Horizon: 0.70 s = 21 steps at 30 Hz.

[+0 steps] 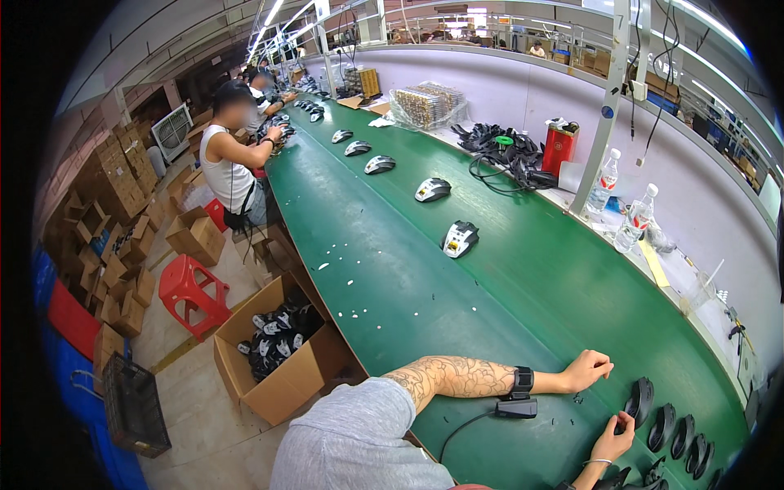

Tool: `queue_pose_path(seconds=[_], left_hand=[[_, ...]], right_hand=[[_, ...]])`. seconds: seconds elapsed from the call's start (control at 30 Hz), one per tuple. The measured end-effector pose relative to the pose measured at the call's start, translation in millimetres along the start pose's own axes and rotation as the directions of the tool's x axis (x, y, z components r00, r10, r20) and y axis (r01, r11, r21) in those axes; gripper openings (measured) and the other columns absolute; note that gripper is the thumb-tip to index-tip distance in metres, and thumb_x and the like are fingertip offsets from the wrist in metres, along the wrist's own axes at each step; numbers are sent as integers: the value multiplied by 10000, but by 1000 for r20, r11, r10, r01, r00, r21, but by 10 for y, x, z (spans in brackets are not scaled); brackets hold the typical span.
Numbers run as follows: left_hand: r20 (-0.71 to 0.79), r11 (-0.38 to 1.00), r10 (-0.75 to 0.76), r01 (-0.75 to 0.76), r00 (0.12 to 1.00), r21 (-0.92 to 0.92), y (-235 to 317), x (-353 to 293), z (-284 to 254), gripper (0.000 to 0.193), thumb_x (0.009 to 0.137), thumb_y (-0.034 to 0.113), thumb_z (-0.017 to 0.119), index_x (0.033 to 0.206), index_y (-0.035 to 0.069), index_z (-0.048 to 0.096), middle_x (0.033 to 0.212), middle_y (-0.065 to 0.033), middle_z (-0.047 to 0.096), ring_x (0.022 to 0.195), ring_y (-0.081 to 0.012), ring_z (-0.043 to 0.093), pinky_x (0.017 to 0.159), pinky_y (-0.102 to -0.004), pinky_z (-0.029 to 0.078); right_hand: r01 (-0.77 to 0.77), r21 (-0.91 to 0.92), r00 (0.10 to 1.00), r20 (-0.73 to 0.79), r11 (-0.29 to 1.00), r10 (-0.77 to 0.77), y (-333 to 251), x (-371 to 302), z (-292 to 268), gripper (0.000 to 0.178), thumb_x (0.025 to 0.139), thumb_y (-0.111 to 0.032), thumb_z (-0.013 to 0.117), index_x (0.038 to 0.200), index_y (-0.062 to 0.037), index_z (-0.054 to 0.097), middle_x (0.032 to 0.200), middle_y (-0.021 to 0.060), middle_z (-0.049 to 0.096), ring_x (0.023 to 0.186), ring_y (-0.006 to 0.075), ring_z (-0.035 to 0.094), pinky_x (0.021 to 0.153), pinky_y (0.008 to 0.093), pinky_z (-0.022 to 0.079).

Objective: The person assembles computer mice by hand at a factory workstation. They pick up black mouse shells from a blue crate and snap them onto the internal components of the mice lined up on the green table. The person handles the mice one at a time, fitting the shells and placing the completed units back on the table.

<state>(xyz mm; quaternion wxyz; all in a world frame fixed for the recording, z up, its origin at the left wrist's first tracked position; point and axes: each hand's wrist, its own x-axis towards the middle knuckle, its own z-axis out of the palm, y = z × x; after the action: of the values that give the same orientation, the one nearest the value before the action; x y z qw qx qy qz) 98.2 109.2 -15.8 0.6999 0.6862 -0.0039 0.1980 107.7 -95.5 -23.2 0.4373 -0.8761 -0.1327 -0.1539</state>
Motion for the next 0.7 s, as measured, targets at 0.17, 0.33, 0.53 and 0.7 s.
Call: queue_pose_path(seconds=[0.17,0.33,0.53,0.7], left_hand=[[-6,998,50,-50,999,40,48,-28,-18,286,894,185,537,663,17,545,492,-11,410,468,-70,386,443,-267,299],[125,906,374,-391,919,162,401,-161,150,178,808,151,602,710,10,555,598,-71,496,543,-165,492,507,-298,387],[578,742,542,-670,611,12,813,-488,807,307,661,154,692,910,40,554,1006,-96,518,866,-305,552,759,-401,447],[846,750,420,-650,328,-120,912,-593,1293,684,614,235,777,1214,69,495,1314,-183,416,1160,-363,463,948,-441,412]], right_hand=[[6,-14,1000,9,1000,-6,-7,-17,7,155,784,-39,626,934,-1,611,846,105,622,798,224,584,755,338,458],[-74,-26,997,26,997,75,-51,-24,-15,137,777,-50,629,911,-22,616,838,107,609,836,242,572,766,357,458],[162,-67,979,-116,984,-169,198,-120,142,165,723,-73,674,881,-63,628,819,75,613,809,252,563,755,367,448],[117,-56,986,-114,992,-123,-17,5,81,139,688,-64,679,822,-63,643,767,76,629,782,268,556,755,380,431]])
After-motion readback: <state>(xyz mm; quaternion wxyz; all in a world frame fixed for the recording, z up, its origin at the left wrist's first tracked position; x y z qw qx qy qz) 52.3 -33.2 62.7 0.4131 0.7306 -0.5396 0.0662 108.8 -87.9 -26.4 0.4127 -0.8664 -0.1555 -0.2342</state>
